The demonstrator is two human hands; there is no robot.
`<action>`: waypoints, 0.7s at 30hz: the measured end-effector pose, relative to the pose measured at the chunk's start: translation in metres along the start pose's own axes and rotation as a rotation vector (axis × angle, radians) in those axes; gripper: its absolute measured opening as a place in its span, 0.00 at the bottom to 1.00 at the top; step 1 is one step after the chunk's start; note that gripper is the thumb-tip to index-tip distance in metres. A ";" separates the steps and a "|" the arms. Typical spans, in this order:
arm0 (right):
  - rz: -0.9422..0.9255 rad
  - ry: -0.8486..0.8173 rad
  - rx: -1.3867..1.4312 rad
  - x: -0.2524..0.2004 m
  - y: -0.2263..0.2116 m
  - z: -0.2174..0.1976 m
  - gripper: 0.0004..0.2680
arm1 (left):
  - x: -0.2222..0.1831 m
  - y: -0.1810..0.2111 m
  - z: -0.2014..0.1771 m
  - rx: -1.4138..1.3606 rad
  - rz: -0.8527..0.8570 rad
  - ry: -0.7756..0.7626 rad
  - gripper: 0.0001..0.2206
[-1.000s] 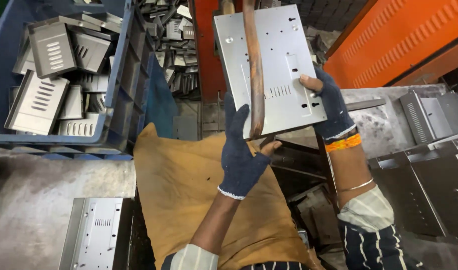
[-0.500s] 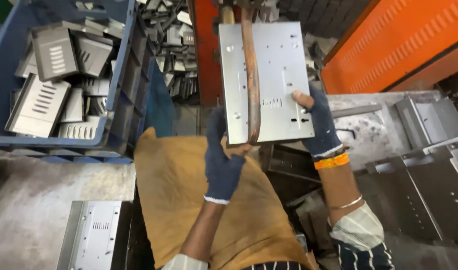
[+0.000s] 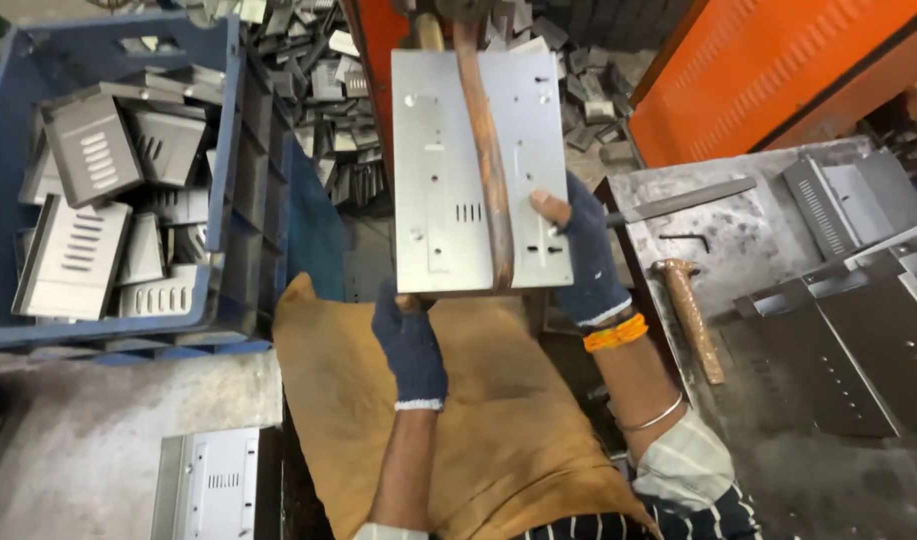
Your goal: Assembling and spot welding sheet metal components to create an electronic equipment housing.
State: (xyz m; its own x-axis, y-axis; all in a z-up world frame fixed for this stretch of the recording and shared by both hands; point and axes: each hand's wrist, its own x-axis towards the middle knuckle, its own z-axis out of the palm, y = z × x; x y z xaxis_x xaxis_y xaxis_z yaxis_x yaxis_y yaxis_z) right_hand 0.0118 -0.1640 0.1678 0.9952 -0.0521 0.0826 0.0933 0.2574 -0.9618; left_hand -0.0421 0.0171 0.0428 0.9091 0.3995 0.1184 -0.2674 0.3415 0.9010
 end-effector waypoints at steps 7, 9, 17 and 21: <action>-0.083 0.003 0.172 -0.001 0.010 0.027 0.21 | 0.022 -0.020 -0.024 0.449 0.024 0.079 0.29; -0.034 0.106 -0.023 0.007 0.035 0.021 0.20 | 0.036 0.009 -0.013 -0.023 -0.015 0.083 0.29; 0.000 0.042 0.333 0.008 0.062 -0.053 0.19 | 0.011 -0.085 -0.017 -0.374 -0.204 0.041 0.24; 0.033 0.161 -0.227 -0.009 0.063 -0.081 0.21 | -0.025 -0.097 0.008 0.446 -0.049 0.046 0.34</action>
State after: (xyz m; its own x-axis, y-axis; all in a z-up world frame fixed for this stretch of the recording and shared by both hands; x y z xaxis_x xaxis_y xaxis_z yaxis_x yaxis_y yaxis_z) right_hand 0.0061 -0.2254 0.0858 0.9785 -0.2049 0.0251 0.0339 0.0394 -0.9986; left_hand -0.0361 -0.0323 -0.0443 0.8993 0.4331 0.0610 -0.0508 -0.0352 0.9981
